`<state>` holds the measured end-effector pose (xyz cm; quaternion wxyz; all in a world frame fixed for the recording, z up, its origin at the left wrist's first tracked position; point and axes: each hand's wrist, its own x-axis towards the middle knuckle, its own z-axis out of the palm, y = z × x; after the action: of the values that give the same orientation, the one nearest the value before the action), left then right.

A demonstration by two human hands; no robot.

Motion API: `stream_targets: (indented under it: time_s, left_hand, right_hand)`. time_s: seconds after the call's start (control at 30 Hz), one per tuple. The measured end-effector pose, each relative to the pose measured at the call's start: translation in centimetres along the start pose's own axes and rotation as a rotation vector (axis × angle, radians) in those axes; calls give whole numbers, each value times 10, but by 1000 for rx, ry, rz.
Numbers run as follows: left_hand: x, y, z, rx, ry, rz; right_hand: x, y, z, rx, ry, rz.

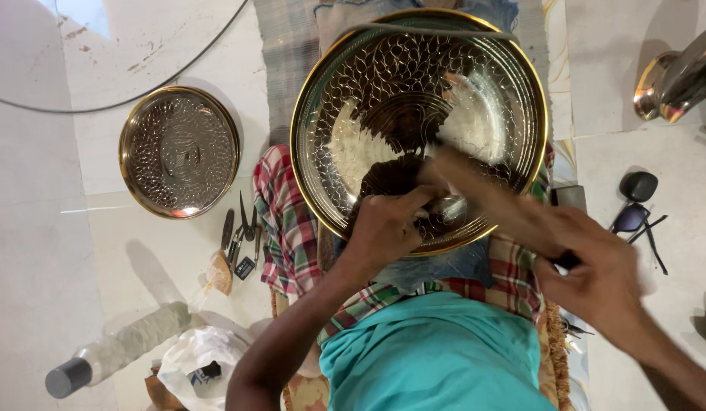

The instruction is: The person sits on the floor and uses a hammer to strike the interior surface of a large brass tray, creating a textured pattern. They hold a cloth or pad in the left hand to support the tray while repeatedly hammering different sections.

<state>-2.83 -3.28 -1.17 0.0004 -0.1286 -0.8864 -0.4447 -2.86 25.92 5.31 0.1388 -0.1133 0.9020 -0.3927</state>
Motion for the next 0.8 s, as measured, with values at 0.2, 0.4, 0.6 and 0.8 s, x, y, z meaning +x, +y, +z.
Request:
stream_targets:
  time_s: [0.2, 0.4, 0.6, 0.8]
  left_hand:
    - [-10, -3, 8, -1, 38, -92]
    - [-18, 0, 6, -82, 111, -54]
    - [-20, 14, -1, -173, 157, -94]
    - [-13, 22, -1, -438, 299, -141]
  right_hand:
    - [29, -25, -11, -310, -117, -69]
    - [40, -23, -16, -376, -233, -4]
    - [30, -10, -5, 338, -83, -160]
    - [20, -13, 19, 433, 52, -43]
